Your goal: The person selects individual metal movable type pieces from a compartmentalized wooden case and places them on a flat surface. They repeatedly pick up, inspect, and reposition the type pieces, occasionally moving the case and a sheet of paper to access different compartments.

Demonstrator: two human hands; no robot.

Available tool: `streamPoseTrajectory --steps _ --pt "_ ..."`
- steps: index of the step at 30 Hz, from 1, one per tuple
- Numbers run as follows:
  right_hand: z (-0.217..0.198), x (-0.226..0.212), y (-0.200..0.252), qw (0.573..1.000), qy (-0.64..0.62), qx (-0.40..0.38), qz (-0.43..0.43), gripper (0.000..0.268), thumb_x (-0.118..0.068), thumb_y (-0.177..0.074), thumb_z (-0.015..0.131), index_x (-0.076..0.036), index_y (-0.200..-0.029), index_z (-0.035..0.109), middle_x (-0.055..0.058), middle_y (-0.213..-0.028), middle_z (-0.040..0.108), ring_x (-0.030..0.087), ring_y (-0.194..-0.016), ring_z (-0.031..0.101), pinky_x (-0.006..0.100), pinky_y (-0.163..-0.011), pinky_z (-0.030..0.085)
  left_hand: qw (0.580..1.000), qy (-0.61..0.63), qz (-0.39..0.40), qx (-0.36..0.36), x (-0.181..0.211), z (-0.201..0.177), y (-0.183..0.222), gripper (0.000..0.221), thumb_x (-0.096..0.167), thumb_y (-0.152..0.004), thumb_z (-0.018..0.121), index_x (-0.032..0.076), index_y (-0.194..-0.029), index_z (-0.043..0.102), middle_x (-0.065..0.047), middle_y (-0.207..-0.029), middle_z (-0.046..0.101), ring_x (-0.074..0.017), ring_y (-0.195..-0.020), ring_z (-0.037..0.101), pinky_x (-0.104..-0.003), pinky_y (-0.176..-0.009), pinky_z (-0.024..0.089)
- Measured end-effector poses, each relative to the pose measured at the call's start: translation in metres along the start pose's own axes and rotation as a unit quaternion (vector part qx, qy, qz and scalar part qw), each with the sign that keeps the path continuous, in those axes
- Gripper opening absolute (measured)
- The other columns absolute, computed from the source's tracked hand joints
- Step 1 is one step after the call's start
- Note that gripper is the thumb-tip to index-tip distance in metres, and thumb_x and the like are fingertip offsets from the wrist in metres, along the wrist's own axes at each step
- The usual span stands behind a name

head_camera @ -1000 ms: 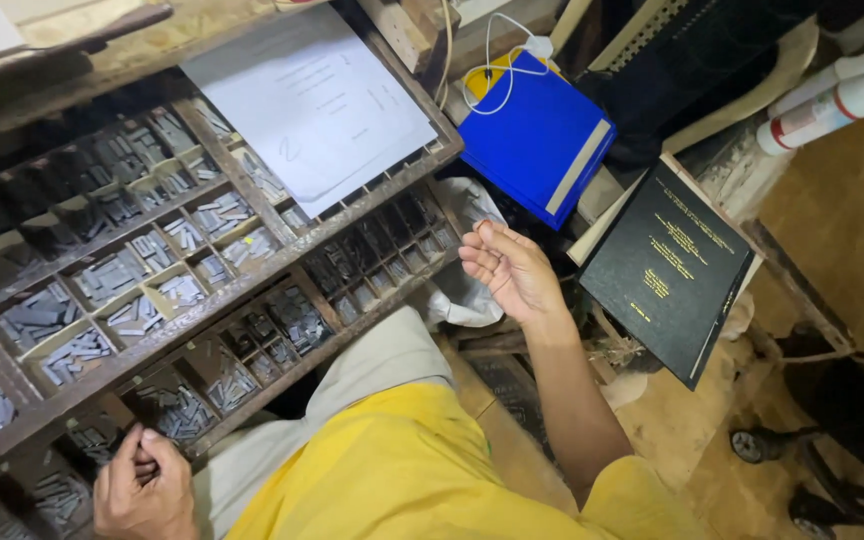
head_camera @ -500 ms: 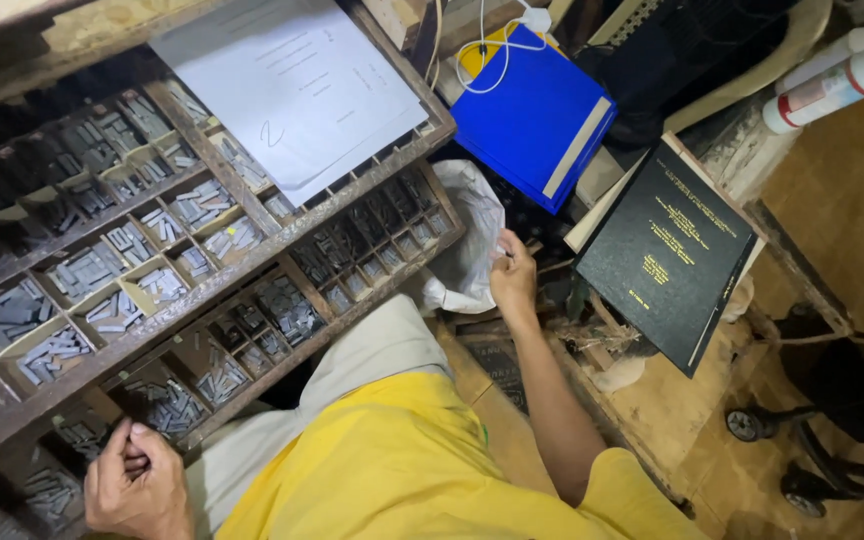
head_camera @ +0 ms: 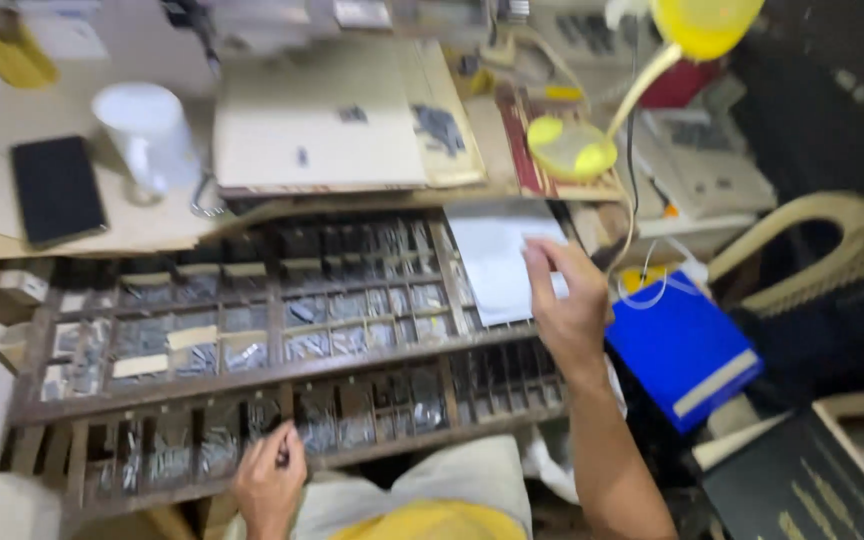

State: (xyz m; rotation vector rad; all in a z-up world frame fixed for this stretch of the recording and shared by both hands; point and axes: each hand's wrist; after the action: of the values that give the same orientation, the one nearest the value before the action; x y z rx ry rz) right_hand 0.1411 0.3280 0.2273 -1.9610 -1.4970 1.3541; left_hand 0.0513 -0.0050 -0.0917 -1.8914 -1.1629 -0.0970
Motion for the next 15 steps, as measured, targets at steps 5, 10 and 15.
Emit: streamPoseTrajectory --steps 5,10,15 --pt "0.052 0.009 -0.095 0.997 0.03 -0.074 0.007 0.027 -0.02 -0.103 0.054 -0.002 -0.106 0.074 0.01 -0.094 0.073 0.023 -0.09 0.066 0.037 -0.082 0.048 0.999 0.031 -0.028 0.028 -0.008 0.012 0.008 0.011 0.015 -0.093 0.075 0.022 -0.099 0.082 0.003 -0.074 0.068 -0.0193 -0.069 0.064 -0.032 -0.072 0.054" --pt "0.083 0.001 -0.127 0.969 0.132 -0.167 0.127 0.042 -0.043 -0.097 0.054 -0.013 -0.072 0.068 0.005 -0.062 0.063 0.025 -0.066 0.062 0.044 -0.064 0.043 0.993 0.097 -0.048 0.038 -0.001 0.006 0.002 0.015 0.011 -0.091 0.073 0.019 -0.1 0.082 0.004 -0.075 0.07 -0.0147 -0.066 0.062 -0.029 -0.068 0.052" --pt "0.108 0.052 -0.138 0.962 0.166 -0.182 0.115 0.029 -0.032 -0.095 0.056 -0.013 -0.093 0.078 0.012 -0.085 0.076 0.034 -0.08 0.07 0.047 -0.073 0.051 0.995 0.062 0.02 0.073 -0.001 0.002 -0.005 0.014 0.011 -0.091 0.073 0.019 -0.101 0.08 0.002 -0.083 0.071 -0.0221 -0.072 0.065 -0.034 -0.074 0.055"
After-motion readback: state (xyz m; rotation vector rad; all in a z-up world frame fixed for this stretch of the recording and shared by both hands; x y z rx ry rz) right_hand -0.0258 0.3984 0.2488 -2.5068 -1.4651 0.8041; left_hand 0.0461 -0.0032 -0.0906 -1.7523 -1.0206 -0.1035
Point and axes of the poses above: each hand's wrist, its own y-axis away from the middle knuckle, its own z-axis out of the palm, x = y × z
